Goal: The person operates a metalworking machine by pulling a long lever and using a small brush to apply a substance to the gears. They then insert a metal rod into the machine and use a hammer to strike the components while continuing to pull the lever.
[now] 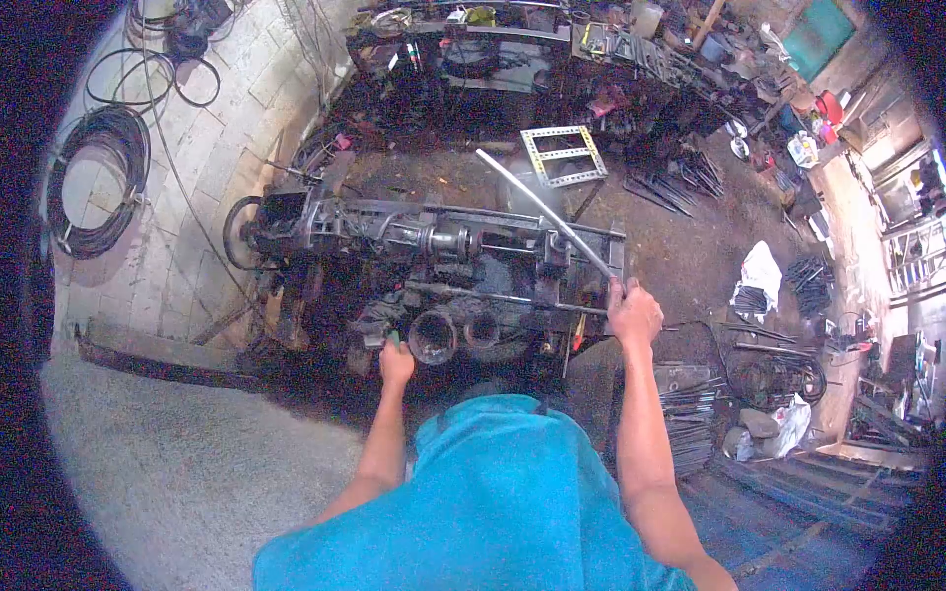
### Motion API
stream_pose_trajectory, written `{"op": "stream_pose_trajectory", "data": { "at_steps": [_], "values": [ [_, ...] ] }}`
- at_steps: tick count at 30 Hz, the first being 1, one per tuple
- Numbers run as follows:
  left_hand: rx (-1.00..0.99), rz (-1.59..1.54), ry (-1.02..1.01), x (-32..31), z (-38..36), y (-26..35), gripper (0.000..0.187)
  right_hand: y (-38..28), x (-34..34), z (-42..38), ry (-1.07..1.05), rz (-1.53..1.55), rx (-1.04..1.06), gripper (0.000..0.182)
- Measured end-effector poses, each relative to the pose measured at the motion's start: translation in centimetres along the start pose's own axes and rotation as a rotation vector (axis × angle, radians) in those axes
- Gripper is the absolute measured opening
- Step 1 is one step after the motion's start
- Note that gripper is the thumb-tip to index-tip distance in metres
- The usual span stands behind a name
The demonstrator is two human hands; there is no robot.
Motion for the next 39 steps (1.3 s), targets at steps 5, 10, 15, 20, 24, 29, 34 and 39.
{"op": "stream_pose_trajectory", "data": {
  "at_steps": [5, 10, 15, 20, 24, 29, 34, 39],
  "values": [
    [-0.030, -0.064, 0.087, 0.2, -0.1, 0.1, 0.041, -0.4, 0.1, -0.5, -0.015, -0.031, -0.024, 0.046],
    [-0.004, -0.046, 0.076, 0.5, -0.3, 1.0, 0.040, -0.3, 0.1, -0.1, 0.030, -0.025, -0.008, 0.047],
    [-0.015, -0.039, 0.068, 0.5, -0.2, 1.0, 0.040, -0.1, 0.5, -0.2, -0.038, -0.003, -0.039, 0.048],
    [0.018, -0.014, 0.017, 0.3, -0.1, 0.6, 0.041, 0.2, 0.2, -0.1, 0.059, 0.013, -0.009, 0.046],
    [0.012, -0.029, -0.024, -0.1, 0.2, 0.0, 0.040, 0.5, 0.4, 0.0, -0.031, 0.012, -0.011, 0.048],
    [-0.052, -0.019, 0.010, 0.0, 0.4, 0.4, 0.042, 0.3, 0.4, -0.4, -0.017, 0.006, 0.016, 0.048],
    [-0.019, 0.000, -0.025, 0.0, 0.6, 0.3, 0.042, -0.2, 1.1, -0.3, 0.046, 0.032, 0.043, 0.047],
    [0.018, -0.031, -0.040, -0.8, 0.8, -0.3, 0.042, 0.6, 0.7, -0.4, -0.034, 0.015, -0.022, 0.047]
  ]
}}
Point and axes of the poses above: each hand's wrist, its own z-axis towards the middle knuckle, its own x-axis out of the back of the hand, y = z × x, the point moved 7 cm from there along z, towards the middle knuckle, and after that the axes turned 8 degrees about z, right-handed, at the moved point
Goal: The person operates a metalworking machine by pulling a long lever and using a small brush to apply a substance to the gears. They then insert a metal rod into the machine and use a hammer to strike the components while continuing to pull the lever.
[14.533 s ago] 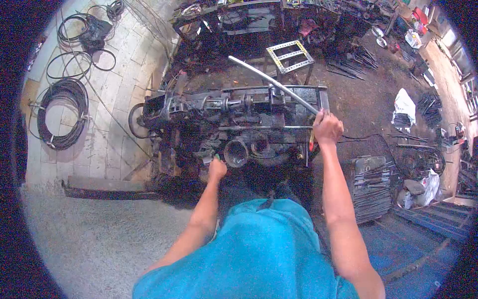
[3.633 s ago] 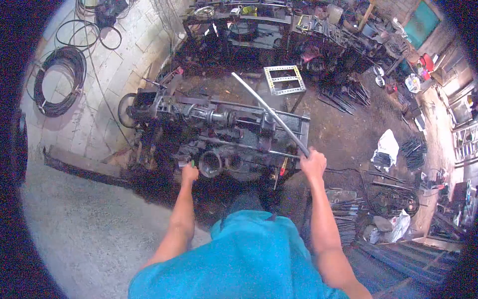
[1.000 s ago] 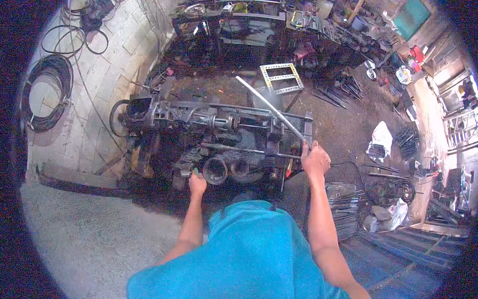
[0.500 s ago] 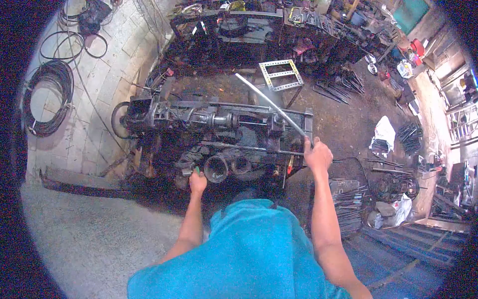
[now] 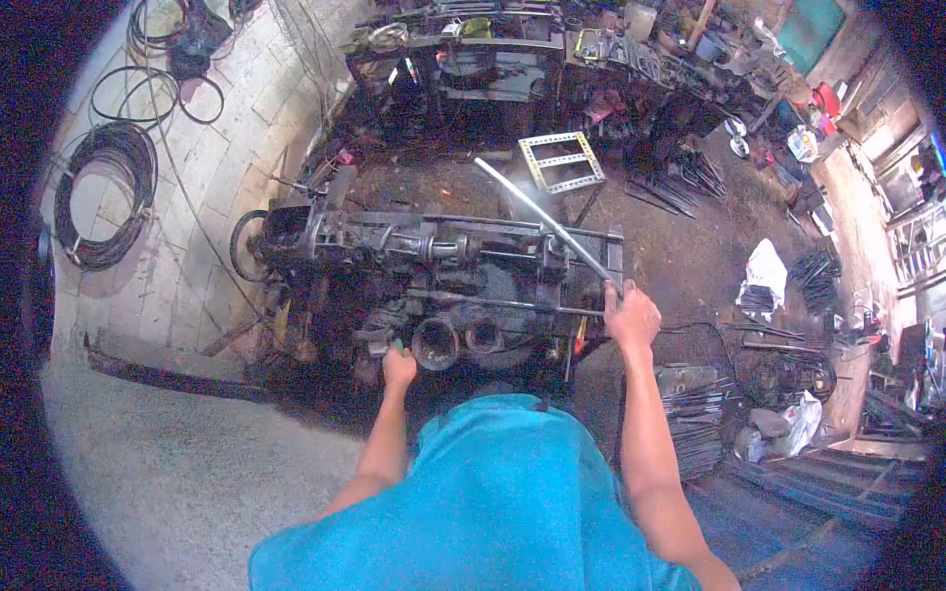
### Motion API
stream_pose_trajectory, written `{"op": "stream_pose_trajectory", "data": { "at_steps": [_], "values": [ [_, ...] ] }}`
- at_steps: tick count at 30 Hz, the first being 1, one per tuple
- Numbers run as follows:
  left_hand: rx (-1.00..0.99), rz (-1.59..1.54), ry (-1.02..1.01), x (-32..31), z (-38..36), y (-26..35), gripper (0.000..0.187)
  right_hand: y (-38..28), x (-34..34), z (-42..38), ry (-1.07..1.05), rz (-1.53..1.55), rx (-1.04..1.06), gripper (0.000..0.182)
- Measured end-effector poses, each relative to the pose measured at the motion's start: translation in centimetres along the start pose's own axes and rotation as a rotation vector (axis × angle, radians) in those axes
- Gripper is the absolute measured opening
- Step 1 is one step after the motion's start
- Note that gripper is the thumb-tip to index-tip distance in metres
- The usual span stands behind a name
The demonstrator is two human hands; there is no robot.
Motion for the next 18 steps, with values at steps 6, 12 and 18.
{"op": "stream_pose_trajectory", "data": {
  "at_steps": [6, 12, 18],
  "values": [
    [-0.036, 0.053, -0.005, 0.1, 0.1, 0.2, 0.041, -0.1, -0.1, 0.0, 0.027, 0.013, 0.020, 0.048],
    [-0.034, 0.033, 0.022, 1.1, -0.7, 1.0, 0.042, 0.3, -0.1, 0.0, 0.036, 0.021, 0.014, 0.048],
    [-0.007, 0.067, 0.004, -0.2, 0.6, -0.1, 0.039, 0.4, -0.2, 0.1, 0.089, 0.038, 0.027, 0.049]
  ]
}}
Point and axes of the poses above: each hand's wrist, its own z-axis towards the middle knuckle, its own x-axis out of the back of the hand, y = z × x, the point moved 7 cm from there along z, towards the middle knuckle, and after that the axes turned 8 degrees about z, right-handed, at the moved point
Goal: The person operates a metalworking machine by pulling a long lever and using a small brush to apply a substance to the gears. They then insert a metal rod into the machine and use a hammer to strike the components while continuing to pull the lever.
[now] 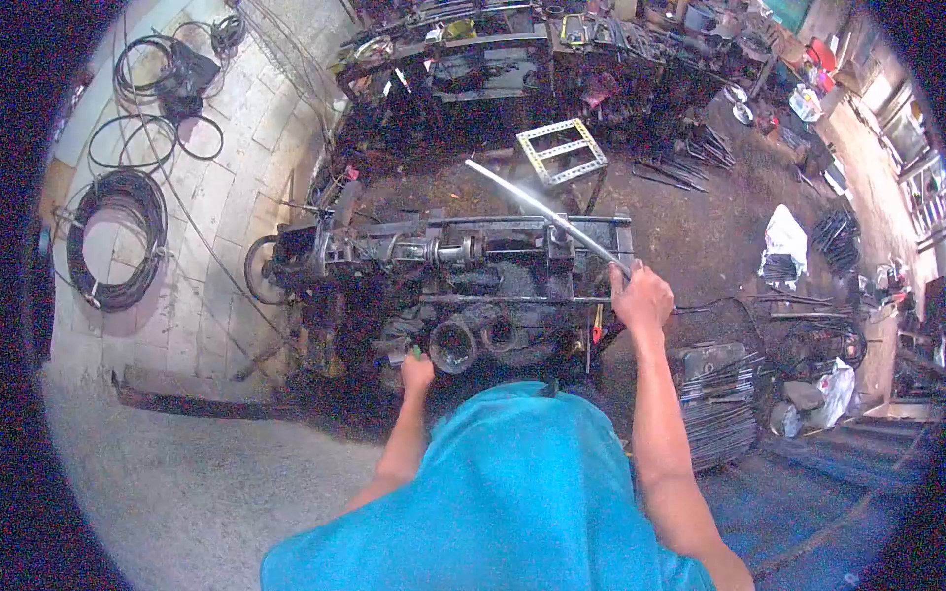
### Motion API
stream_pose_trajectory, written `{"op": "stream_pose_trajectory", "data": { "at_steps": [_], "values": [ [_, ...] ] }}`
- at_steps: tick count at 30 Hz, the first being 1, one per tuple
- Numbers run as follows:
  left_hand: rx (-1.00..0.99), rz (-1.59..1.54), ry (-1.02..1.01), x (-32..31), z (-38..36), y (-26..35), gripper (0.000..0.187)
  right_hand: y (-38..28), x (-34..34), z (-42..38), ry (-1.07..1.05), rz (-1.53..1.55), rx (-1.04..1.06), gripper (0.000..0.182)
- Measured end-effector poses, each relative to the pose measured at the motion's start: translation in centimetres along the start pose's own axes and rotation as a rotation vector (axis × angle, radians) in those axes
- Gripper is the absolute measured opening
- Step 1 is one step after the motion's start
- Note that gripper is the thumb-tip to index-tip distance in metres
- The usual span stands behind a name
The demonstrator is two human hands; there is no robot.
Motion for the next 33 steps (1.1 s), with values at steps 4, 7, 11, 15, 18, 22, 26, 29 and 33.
{"op": "stream_pose_trajectory", "data": {
  "at_steps": [4, 7, 11, 15, 18, 22, 26, 29, 33],
  "values": [
    [0.039, 0.004, 0.021, -0.3, 0.1, -0.3, 0.038, 1.0, -0.6, 0.1, -0.031, 0.005, -0.035, 0.050],
    [0.067, -0.010, 0.044, 0.6, -0.7, 0.8, 0.038, 0.6, -0.2, -0.2, 0.001, 0.017, -0.002, 0.050],
    [0.099, 0.034, 0.023, 1.5, -1.4, 1.9, 0.037, 0.6, -0.1, -0.2, 0.012, 0.030, 0.027, 0.049],
    [0.082, 0.043, 0.029, 0.6, 0.0, 0.8, 0.037, 1.5, 0.0, 0.0, 0.020, 0.044, 0.000, 0.048],
    [0.105, 0.039, 0.034, 0.2, 0.3, 0.9, 0.038, 1.2, 0.0, -0.2, -0.008, 0.066, 0.049, 0.048],
    [0.175, 0.026, -0.017, -0.5, 0.6, -0.1, 0.039, 1.2, 0.1, -0.1, 0.005, 0.096, 0.101, 0.044],
    [0.273, -0.101, -0.030, -0.5, -0.2, 0.6, 0.038, 1.9, 0.2, 0.4, -0.080, 0.142, 0.100, 0.040],
    [0.268, -0.051, -0.029, -1.2, 0.7, -0.1, 0.037, 2.0, -0.3, 0.3, -0.077, 0.123, 0.133, 0.038],
    [0.235, -0.042, 0.040, -2.5, 1.7, -1.6, 0.039, 1.9, -0.6, 0.2, -0.093, 0.115, 0.131, 0.037]
  ]
}}
Point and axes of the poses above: each hand's wrist, its own z-axis towards the middle knuckle, its own x-axis out of the back of the hand, y = z × x, the point moved 7 cm from there along z, towards the middle knuckle, and after that the axes turned 8 degrees about z, right-handed, at the moved point
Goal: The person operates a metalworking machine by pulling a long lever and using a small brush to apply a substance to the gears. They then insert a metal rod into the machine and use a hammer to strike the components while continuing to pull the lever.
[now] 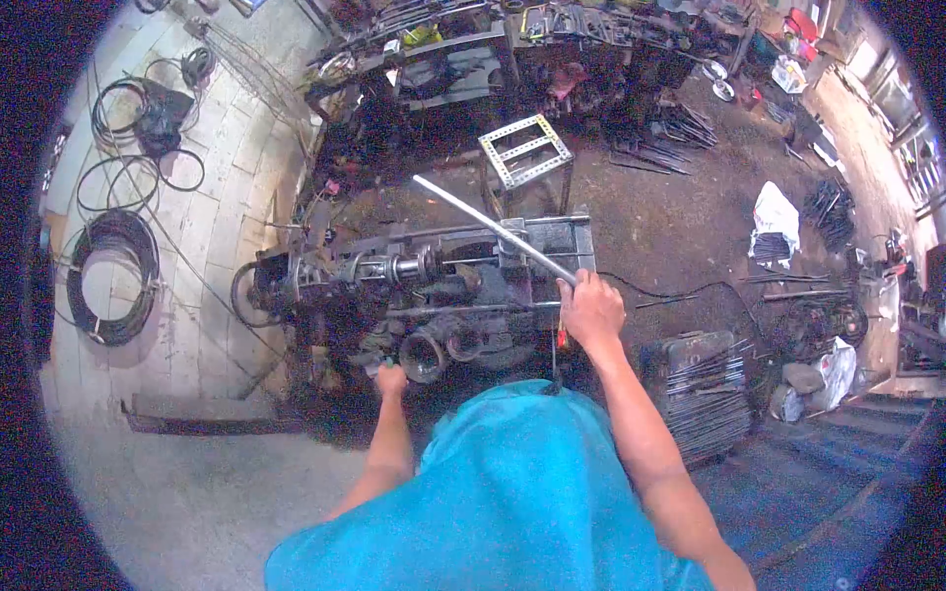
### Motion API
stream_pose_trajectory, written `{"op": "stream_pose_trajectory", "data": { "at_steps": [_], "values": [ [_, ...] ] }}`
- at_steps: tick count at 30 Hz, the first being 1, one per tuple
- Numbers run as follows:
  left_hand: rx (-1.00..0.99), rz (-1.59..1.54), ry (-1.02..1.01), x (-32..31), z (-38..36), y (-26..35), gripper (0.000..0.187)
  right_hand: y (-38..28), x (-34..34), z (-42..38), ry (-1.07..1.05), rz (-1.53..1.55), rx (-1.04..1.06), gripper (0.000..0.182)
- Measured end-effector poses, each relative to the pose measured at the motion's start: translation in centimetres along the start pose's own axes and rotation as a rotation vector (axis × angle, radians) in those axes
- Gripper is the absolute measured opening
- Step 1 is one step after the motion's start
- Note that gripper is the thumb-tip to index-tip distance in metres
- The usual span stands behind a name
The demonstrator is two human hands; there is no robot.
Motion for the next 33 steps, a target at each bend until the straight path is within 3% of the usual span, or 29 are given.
{"op": "stream_pose_trajectory", "data": {
  "at_steps": [7, 14, 20, 24, 26, 29, 33],
  "values": [
    [0.000, -0.052, -0.059, 2.9, -2.9, 2.1, 0.037, 0.2, 0.1, -0.1, 0.043, 0.013, 0.028, 0.036],
    [0.038, -0.174, -0.015, 0.7, -1.4, 0.2, 0.034, -0.6, 0.6, 0.0, 0.082, -0.022, 0.044, 0.035],
    [-0.026, -0.025, -0.056, 4.1, -3.3, 3.5, 0.032, 0.0, 0.2, -0.4, 0.105, -0.021, 0.042, 0.038],
    [0.004, -0.097, -0.080, 1.8, -2.0, 1.7, 0.032, -0.7, 0.6, -0.4, 0.109, -0.027, 0.008, 0.040],
    [-0.121, 0.090, 0.171, 1.3, -0.9, 1.1, 0.034, -0.7, 0.7, -0.3, 0.101, -0.027, 0.004, 0.040],
    [-0.062, 0.018, 0.035, 0.9, -0.9, 0.6, 0.035, -0.1, 0.5, -0.2, 0.089, -0.046, -0.021, 0.041],
    [-0.086, 0.059, 0.006, 2.4, -2.1, 1.7, 0.035, -0.5, 0.2, -0.3, 0.099, -0.077, -0.014, 0.043]
  ]
}}
Point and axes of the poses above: each hand's wrist, its own z-axis towards the middle knuckle, its own x-axis out of the back of the hand, y = z × x, the point moved 7 cm from there along z, towards the middle knuckle, and after that the axes turned 8 degrees about z, right-handed, at the moved point
